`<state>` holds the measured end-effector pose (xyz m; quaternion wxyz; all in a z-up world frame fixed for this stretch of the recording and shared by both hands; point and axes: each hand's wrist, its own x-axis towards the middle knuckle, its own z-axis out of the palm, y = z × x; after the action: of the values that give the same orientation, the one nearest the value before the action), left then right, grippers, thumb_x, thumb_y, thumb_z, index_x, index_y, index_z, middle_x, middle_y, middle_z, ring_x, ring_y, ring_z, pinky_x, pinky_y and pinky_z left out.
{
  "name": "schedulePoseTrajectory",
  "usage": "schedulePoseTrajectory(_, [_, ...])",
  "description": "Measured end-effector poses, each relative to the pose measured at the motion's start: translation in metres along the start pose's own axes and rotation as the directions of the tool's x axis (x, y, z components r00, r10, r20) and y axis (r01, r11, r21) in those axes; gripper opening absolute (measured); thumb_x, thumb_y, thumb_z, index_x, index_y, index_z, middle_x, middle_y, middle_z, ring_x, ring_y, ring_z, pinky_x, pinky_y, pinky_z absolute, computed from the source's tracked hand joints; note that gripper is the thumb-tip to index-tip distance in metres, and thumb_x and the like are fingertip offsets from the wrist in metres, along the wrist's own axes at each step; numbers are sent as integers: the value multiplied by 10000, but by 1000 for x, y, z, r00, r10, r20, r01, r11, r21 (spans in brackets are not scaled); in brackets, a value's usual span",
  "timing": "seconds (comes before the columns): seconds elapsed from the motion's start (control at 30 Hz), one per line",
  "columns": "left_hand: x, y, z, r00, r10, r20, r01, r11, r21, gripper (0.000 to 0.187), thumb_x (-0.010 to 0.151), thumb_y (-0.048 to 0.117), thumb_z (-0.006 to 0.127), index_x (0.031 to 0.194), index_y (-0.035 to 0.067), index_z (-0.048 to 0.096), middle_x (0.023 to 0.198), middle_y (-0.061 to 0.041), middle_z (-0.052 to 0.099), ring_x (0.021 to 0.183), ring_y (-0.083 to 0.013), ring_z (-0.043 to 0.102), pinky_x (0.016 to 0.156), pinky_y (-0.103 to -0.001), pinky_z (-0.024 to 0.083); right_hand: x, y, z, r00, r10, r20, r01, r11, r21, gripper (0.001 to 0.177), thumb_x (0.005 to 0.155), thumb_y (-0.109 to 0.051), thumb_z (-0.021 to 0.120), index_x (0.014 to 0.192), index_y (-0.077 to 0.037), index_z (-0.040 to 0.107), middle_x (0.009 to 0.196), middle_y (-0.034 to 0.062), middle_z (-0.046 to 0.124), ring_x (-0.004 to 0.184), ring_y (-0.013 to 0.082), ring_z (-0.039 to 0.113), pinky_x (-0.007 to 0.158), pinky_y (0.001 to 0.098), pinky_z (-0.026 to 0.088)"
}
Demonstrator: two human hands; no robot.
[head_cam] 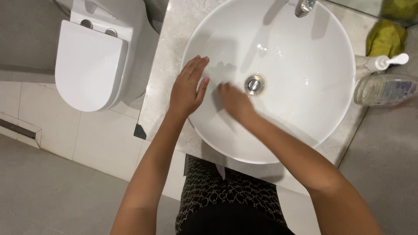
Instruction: The person scrubs a bathroom faucet with a toothbrush, then sprays cleaning liquid onto the counter and continues scrubbing with the toothbrush.
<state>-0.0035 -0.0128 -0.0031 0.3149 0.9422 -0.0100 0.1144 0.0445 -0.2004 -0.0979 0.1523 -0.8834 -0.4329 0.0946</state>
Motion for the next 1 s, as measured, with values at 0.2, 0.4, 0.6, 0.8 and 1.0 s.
schedulePoseTrajectory(0.2, [1, 2, 7, 1000, 24, -11, -22, 993, 112, 407, 1017, 166, 656, 1412, 100, 581, 1429, -77, 623, 1413, -281, 522, 1120, -460, 471, 18, 28, -8, 968, 247, -40, -235, 952, 194, 351, 992, -59, 482, 1323, 55, 477, 1110, 257, 648, 940, 418, 693, 761, 494, 569])
schedulePoseTrajectory(0.4, [1, -1, 8, 999, 51, -13, -49, 990, 129, 426, 992, 121, 644, 1411, 74, 583, 1426, -97, 615, 1403, -286, 519, 1120, -461, 469, -39, 15, -16, 985, 151, 81, -170, 920, 354, 221, 1148, -161, 441, 1259, -40, 588, 1193, 269, 670, 1042, 425, 650, 929, 545, 523])
schedulePoseTrajectory(0.6, [2, -2, 8, 999, 39, -18, -36, 991, 126, 418, 984, 46, 618, 1401, 73, 597, 1412, -101, 636, 1402, -284, 533, 1126, -452, 475, -65, 1, -28, 958, -60, 280, -27, 955, 296, 244, 1086, -174, 461, 1227, -1, 562, 1025, 215, 697, 932, 387, 701, 807, 561, 553])
schedulePoseTrajectory(0.8, [0, 1, 7, 999, 37, -37, -32, 990, 135, 437, 973, 1, 600, 1401, 86, 606, 1411, -102, 637, 1395, -290, 537, 1121, -453, 480, -62, 16, -73, 820, 284, 496, -271, 957, -101, 258, 1016, -54, 442, 1253, 40, 483, 963, 209, 652, 764, 300, 705, 590, 405, 628])
schedulePoseTrajectory(1.0, [2, 2, 5, 1000, 29, 2, -29, 992, 120, 453, 947, -15, 591, 1388, 88, 608, 1405, -94, 645, 1394, -290, 539, 1118, -451, 472, -78, 19, -77, 869, 129, 477, -97, 991, -91, 283, 942, -76, 498, 1214, 5, 510, 1004, 222, 652, 852, 338, 683, 610, 440, 622])
